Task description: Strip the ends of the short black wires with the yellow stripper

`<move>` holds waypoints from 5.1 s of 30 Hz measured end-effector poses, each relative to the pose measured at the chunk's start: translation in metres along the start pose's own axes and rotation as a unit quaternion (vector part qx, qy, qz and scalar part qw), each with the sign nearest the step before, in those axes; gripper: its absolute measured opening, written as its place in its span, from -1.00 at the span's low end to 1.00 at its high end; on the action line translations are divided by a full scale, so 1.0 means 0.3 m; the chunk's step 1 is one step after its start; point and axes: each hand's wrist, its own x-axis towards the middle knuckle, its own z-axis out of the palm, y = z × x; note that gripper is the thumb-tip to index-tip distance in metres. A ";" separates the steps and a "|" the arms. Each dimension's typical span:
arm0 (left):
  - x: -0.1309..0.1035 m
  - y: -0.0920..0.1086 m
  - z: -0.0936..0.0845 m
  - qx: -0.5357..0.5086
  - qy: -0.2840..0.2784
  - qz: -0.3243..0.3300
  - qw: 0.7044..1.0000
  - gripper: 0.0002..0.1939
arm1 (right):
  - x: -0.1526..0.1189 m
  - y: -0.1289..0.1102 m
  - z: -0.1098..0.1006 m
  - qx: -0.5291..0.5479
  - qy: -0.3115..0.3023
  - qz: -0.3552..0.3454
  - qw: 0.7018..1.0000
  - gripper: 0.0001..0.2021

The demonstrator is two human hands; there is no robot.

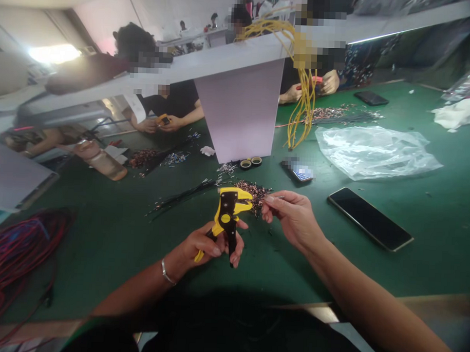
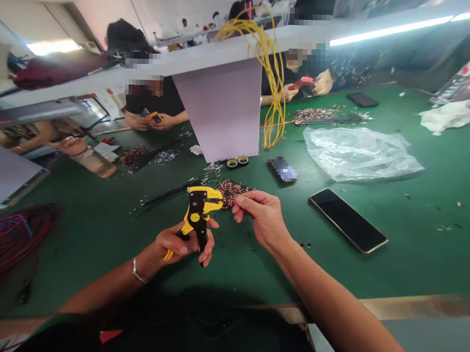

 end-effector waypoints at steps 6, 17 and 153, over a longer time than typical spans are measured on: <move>0.002 0.011 0.015 -0.011 0.005 0.014 1.000 -0.33 | -0.007 -0.008 0.007 0.005 -0.003 0.003 1.000 -0.84; 0.001 0.010 0.013 -0.017 0.016 0.000 1.000 -0.36 | -0.003 0.004 0.005 0.011 -0.004 0.002 1.000 -0.84; -0.011 -0.002 0.016 0.003 -0.003 0.029 1.000 -0.57 | -0.010 0.022 0.019 0.026 0.000 0.008 1.000 -0.87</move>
